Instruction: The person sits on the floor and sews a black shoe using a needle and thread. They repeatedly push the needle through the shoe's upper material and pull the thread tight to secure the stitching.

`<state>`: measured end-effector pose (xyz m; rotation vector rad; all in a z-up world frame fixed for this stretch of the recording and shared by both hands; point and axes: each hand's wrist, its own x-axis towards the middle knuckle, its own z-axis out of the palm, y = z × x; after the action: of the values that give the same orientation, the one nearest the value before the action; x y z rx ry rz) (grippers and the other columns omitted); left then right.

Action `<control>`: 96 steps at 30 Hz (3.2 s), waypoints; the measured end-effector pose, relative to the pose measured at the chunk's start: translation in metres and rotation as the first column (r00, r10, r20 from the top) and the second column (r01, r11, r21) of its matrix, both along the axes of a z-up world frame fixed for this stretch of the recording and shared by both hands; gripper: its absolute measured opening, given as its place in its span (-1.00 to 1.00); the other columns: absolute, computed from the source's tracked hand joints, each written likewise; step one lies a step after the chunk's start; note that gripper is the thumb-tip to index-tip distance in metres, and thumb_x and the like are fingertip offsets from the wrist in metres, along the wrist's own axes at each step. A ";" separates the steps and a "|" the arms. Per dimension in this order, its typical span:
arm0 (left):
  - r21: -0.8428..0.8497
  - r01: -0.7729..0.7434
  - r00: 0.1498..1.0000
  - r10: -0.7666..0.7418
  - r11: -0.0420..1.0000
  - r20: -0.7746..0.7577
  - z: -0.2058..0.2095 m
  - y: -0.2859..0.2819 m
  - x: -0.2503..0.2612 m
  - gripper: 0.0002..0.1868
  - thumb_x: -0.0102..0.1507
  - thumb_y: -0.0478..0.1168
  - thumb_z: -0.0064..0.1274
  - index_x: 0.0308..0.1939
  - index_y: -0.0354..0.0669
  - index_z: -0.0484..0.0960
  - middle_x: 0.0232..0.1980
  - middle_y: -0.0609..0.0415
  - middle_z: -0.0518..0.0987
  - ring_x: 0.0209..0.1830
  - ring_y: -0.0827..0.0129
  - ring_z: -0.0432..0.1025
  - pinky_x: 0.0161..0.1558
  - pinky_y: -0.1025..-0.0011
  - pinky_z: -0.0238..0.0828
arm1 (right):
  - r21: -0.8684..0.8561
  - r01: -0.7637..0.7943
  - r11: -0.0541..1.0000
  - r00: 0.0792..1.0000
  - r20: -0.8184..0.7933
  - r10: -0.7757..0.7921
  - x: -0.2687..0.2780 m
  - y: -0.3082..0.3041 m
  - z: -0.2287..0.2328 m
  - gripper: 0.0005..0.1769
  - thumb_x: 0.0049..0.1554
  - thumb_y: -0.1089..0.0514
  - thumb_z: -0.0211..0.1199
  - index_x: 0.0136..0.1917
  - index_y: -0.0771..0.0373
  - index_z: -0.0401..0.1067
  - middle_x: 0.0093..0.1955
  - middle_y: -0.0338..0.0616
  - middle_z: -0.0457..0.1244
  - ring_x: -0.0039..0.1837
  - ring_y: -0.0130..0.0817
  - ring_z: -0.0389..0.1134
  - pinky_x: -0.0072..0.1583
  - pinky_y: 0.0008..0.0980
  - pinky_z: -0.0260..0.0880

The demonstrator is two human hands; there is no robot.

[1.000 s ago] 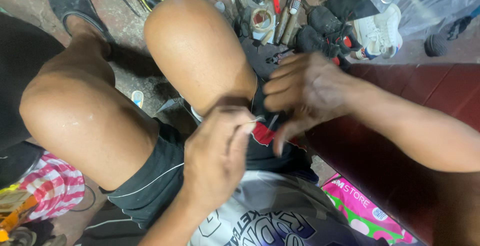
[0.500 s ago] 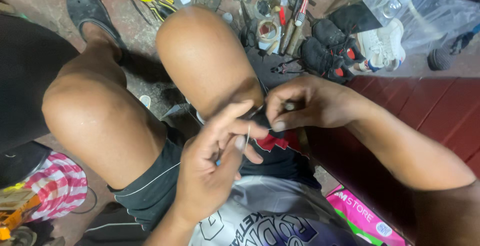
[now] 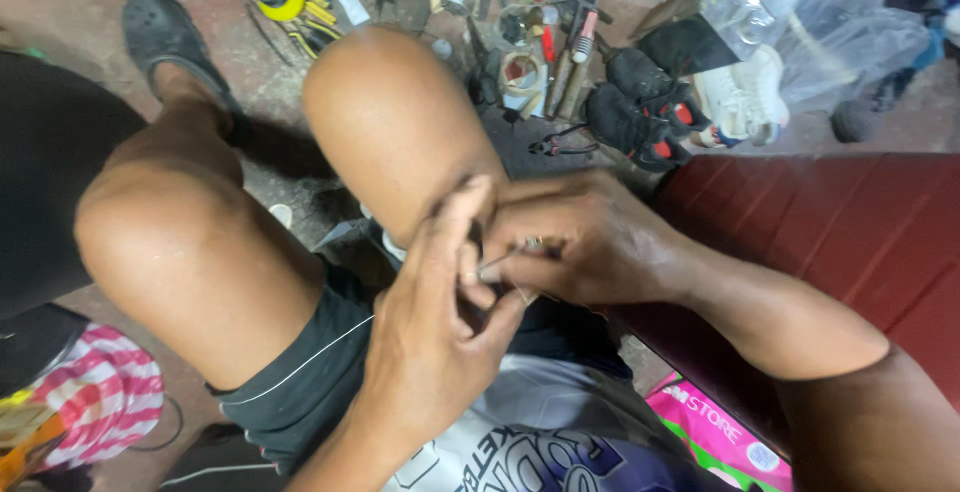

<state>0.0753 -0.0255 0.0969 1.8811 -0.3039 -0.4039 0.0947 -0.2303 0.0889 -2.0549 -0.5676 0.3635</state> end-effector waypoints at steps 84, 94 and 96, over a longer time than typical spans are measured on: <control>0.294 -0.412 0.904 0.346 0.862 0.253 -0.065 0.047 -0.074 -0.67 0.26 -0.21 0.21 -0.42 -0.23 0.36 -0.42 0.05 0.29 -0.43 0.25 0.21 -0.39 0.26 0.16 | 0.002 0.381 0.925 0.799 -0.504 -0.328 -0.026 0.028 -0.039 -0.51 -0.11 0.27 0.55 0.12 0.19 0.54 -0.45 -0.52 -0.03 -0.37 -0.71 -0.01 -0.31 -0.59 0.05; -0.044 -0.504 0.831 0.470 0.863 -0.299 -0.087 0.037 -0.084 -0.52 0.39 -0.34 0.00 -0.53 -0.21 0.10 -0.42 0.16 0.24 -0.44 0.55 0.07 -0.40 0.51 0.05 | -0.292 0.032 0.956 0.854 -0.490 -0.178 -0.015 -0.003 -0.008 0.35 -0.18 -0.03 0.57 0.68 0.04 -0.17 -0.42 -0.21 0.19 -0.42 -0.39 0.20 -0.29 -0.38 0.27; -0.071 -0.499 0.840 0.462 0.863 -0.283 -0.089 0.036 -0.081 -0.52 0.40 -0.33 0.00 -0.53 -0.21 0.10 -0.39 0.16 0.29 -0.42 0.57 0.10 -0.36 0.54 0.10 | -0.308 -0.009 0.951 0.888 -0.441 -0.134 -0.018 -0.014 -0.007 0.32 -0.21 -0.10 0.57 0.67 0.01 -0.09 -0.35 -0.24 0.24 -0.39 -0.39 0.25 -0.26 -0.35 0.33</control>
<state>-0.0053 0.0106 0.0082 1.6652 0.3125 -0.2650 0.0769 -0.2446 0.0814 -2.1656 -0.1580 0.9167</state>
